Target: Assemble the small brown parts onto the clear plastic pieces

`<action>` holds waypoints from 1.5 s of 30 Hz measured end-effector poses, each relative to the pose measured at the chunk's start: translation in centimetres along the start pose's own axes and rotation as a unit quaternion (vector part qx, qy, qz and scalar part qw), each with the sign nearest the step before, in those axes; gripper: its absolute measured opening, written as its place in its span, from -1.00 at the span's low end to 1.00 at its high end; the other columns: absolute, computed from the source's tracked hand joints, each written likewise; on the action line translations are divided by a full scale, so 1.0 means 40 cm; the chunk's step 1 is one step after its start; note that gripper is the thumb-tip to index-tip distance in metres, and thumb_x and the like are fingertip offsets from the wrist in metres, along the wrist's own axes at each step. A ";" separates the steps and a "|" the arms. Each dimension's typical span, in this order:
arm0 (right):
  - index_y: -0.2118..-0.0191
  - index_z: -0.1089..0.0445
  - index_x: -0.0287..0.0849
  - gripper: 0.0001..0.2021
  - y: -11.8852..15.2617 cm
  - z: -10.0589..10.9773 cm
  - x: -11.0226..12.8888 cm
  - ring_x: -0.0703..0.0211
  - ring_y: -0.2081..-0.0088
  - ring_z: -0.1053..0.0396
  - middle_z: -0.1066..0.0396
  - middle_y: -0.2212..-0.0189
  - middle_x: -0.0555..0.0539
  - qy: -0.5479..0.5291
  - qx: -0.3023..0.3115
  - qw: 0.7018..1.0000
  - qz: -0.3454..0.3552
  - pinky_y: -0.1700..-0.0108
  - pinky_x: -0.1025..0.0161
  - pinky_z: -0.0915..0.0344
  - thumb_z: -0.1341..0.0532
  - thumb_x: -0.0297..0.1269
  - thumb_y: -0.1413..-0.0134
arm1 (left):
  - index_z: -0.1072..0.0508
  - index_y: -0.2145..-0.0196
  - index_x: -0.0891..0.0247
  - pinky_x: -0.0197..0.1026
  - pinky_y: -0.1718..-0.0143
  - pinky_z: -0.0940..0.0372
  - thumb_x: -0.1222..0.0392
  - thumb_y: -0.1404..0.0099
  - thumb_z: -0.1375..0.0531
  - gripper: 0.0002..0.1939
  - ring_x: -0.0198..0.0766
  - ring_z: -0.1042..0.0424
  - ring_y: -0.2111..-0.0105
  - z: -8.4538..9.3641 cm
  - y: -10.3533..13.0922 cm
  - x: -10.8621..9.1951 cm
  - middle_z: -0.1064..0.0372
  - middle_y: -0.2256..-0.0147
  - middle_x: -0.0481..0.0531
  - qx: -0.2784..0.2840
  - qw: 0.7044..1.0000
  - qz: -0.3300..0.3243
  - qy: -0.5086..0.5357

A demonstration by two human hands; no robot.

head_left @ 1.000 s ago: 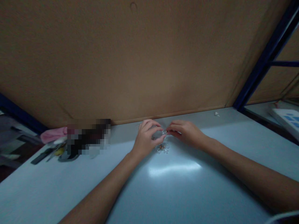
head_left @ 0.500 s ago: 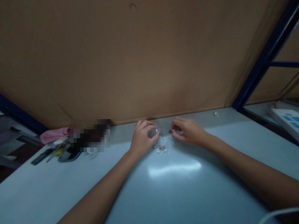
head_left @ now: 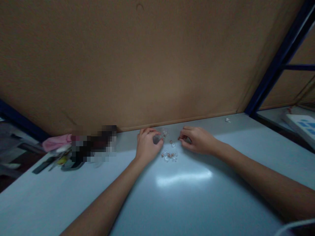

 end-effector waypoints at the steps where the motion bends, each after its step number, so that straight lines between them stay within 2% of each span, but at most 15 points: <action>1: 0.21 -0.48 -0.17 -0.92 0.001 0.000 0.000 0.13 0.29 -0.36 -0.49 0.25 -0.13 -0.007 0.000 1.000 0.002 0.24 0.22 -0.14 -0.24 -0.36 -0.19 | -0.67 0.20 0.17 0.20 -0.11 -0.33 0.20 -0.21 -0.41 -0.82 0.08 -0.42 -0.02 0.001 0.000 -0.001 -0.55 0.09 0.13 0.002 1.000 0.002 -0.001; 4: 0.22 -0.45 -0.17 -0.90 0.004 -0.002 -0.003 0.15 0.30 -0.35 -0.47 0.26 -0.10 -0.022 -0.002 1.000 0.006 0.23 0.24 -0.15 -0.24 -0.41 -0.13 | -0.66 0.15 0.19 0.19 -0.12 -0.32 0.20 -0.23 -0.40 -0.79 0.09 -0.42 -0.04 0.001 0.000 -0.002 -0.55 0.08 0.14 0.008 1.000 0.003 -0.003; 7: 0.22 -0.44 -0.17 -0.87 0.004 -0.004 -0.006 0.16 0.31 -0.34 -0.47 0.26 -0.09 -0.026 -0.004 1.000 0.005 0.24 0.25 -0.15 -0.23 -0.46 -0.09 | -0.66 0.10 0.16 0.20 -0.18 -0.28 0.14 -0.33 -0.35 -0.80 0.07 -0.39 -0.09 -0.002 0.002 -0.007 -0.55 0.02 0.13 0.022 1.000 -0.017 0.006; 12: 0.16 -0.50 -0.17 -0.83 0.002 -0.006 -0.009 0.13 0.28 -0.39 -0.52 0.22 -0.14 -0.002 -0.009 1.000 -0.002 0.25 0.25 -0.15 -0.22 -0.45 -0.14 | -0.63 -0.06 0.12 0.29 -0.28 -0.16 0.04 -0.43 -0.29 -0.70 0.12 -0.25 -0.26 -0.005 0.013 -0.023 -0.45 -0.17 0.17 0.061 0.996 -0.063 -0.007; 21: 0.14 -0.58 -0.09 -0.84 -0.008 0.005 -0.036 0.10 0.34 -0.46 -0.60 0.32 -0.08 0.056 -0.009 0.996 -0.067 0.30 0.24 -0.11 -0.24 -0.40 -0.27 | -0.65 -0.04 0.11 0.34 -0.29 -0.13 0.04 -0.42 -0.29 -0.71 0.18 -0.17 -0.31 -0.006 0.018 -0.024 -0.39 -0.21 0.19 0.084 0.994 -0.071 -0.018; 28: 0.10 -0.64 -0.06 -0.76 -0.007 0.009 -0.046 0.08 0.13 -0.52 -0.57 0.10 -0.12 -0.002 0.019 1.000 -0.018 0.15 0.27 -0.26 -0.23 -0.47 -0.34 | -0.65 -0.05 0.08 0.33 -0.30 -0.12 0.05 -0.44 -0.27 -0.71 0.14 -0.19 -0.30 -0.010 0.018 -0.022 -0.39 -0.20 0.18 0.086 0.993 -0.073 -0.022; 39: 0.11 -0.63 -0.10 -0.82 -0.005 -0.011 -0.059 0.05 0.14 -0.52 -0.55 0.12 -0.16 0.001 0.027 0.999 -0.030 0.16 0.24 -0.30 -0.30 -0.47 -0.30 | -0.65 0.07 0.11 0.31 -0.29 -0.15 0.11 -0.44 -0.26 -0.81 0.12 -0.21 -0.28 -0.005 0.016 -0.025 -0.40 -0.18 0.17 0.076 0.994 -0.080 -0.001; 45: 0.06 -0.64 -0.09 -0.81 -0.004 -0.008 -0.053 0.06 0.13 -0.52 -0.54 0.11 -0.16 -0.004 0.029 0.999 -0.031 0.15 0.24 -0.30 -0.29 -0.43 -0.32 | -0.66 0.00 0.10 0.34 -0.29 -0.15 0.14 -0.42 -0.28 -0.76 0.15 -0.20 -0.30 -0.008 0.018 -0.023 -0.40 -0.20 0.17 0.081 0.994 -0.079 -0.009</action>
Point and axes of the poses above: each hand's wrist, its own y-axis away from the middle knuckle, its own z-axis out of the back of the hand, x = y × z, the point moved 1 cm from there along -y, towards the middle knuckle
